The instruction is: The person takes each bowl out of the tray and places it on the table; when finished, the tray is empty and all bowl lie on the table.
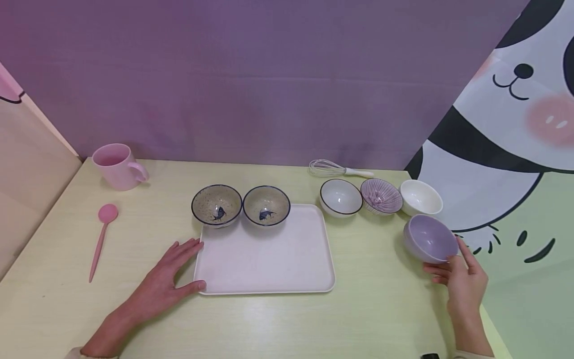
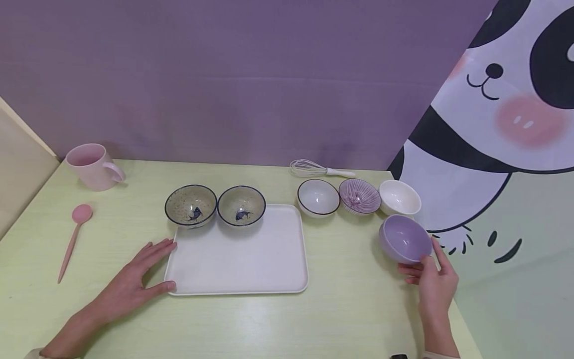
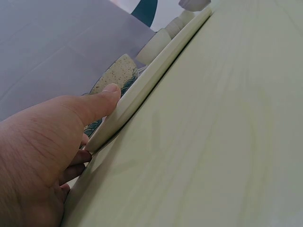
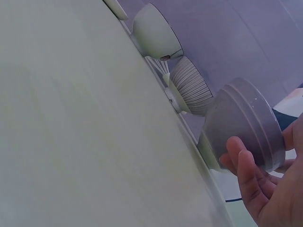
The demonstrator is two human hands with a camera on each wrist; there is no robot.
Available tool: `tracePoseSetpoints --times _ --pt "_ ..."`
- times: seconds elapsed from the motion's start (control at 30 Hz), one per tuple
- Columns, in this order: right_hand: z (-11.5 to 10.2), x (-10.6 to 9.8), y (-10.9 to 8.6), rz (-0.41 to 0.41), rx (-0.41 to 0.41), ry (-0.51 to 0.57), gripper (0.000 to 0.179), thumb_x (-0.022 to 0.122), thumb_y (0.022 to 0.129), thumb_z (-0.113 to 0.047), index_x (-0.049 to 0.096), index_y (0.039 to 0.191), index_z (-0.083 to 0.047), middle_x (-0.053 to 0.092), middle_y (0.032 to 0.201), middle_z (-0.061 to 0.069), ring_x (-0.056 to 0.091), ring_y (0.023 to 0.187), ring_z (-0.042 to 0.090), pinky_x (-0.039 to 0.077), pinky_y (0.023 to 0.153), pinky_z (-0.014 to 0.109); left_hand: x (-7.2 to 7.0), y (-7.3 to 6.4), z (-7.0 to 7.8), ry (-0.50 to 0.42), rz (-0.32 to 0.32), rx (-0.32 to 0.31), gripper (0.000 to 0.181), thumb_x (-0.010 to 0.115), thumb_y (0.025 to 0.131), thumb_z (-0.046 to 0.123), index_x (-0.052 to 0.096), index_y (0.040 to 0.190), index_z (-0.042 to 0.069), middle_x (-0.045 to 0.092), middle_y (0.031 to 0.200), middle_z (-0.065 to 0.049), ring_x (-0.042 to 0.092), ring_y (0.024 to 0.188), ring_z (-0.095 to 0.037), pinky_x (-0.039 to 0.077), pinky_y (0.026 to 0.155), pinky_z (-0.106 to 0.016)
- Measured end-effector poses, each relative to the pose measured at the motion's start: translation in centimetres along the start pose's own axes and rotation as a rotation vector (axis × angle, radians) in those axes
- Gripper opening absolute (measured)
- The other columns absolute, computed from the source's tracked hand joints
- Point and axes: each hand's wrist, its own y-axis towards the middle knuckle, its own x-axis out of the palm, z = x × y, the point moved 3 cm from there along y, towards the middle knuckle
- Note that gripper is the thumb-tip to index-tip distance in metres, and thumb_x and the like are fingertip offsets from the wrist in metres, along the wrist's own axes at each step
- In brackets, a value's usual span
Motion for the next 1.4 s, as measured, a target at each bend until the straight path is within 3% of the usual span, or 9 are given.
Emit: tracePoseSetpoints --times 0.33,0.87,1.4 --pt "0.0 -1.0 0.8 0.032 0.032 0.080 0.064 0.042 0.112 -0.004 0.036 0.175 -0.017 0.078 0.070 0.005 0.077 0.053 0.019 0.059 0.044 0.026 0.0 0.0 0.1 -0.002 0.004 -0.003 0.084 0.087 0.096 0.042 0.051 0.167 0.013 0.043 0.174 -0.020 0.027 0.160 -0.059 0.029 0.122 -0.082" --pt "0.4 -1.6 1.1 0.050 0.090 0.095 0.068 0.038 0.113 -0.006 0.027 0.178 -0.023 0.075 0.069 0.009 0.077 0.053 0.023 0.065 0.051 0.034 0.0 0.0 0.1 0.000 0.003 0.000 0.085 0.086 0.097 0.042 0.050 0.167 0.013 0.043 0.174 -0.020 0.027 0.161 -0.059 0.028 0.122 -0.083" --pt "0.3 -1.6 1.4 -0.050 0.101 0.038 0.070 0.039 0.118 -0.015 0.010 0.180 -0.027 0.078 0.072 0.008 0.080 0.060 0.020 0.067 0.057 0.033 0.0 0.0 0.1 -0.001 0.003 0.013 0.084 0.087 0.097 0.041 0.050 0.167 0.012 0.043 0.173 -0.021 0.027 0.160 -0.060 0.028 0.122 -0.082"
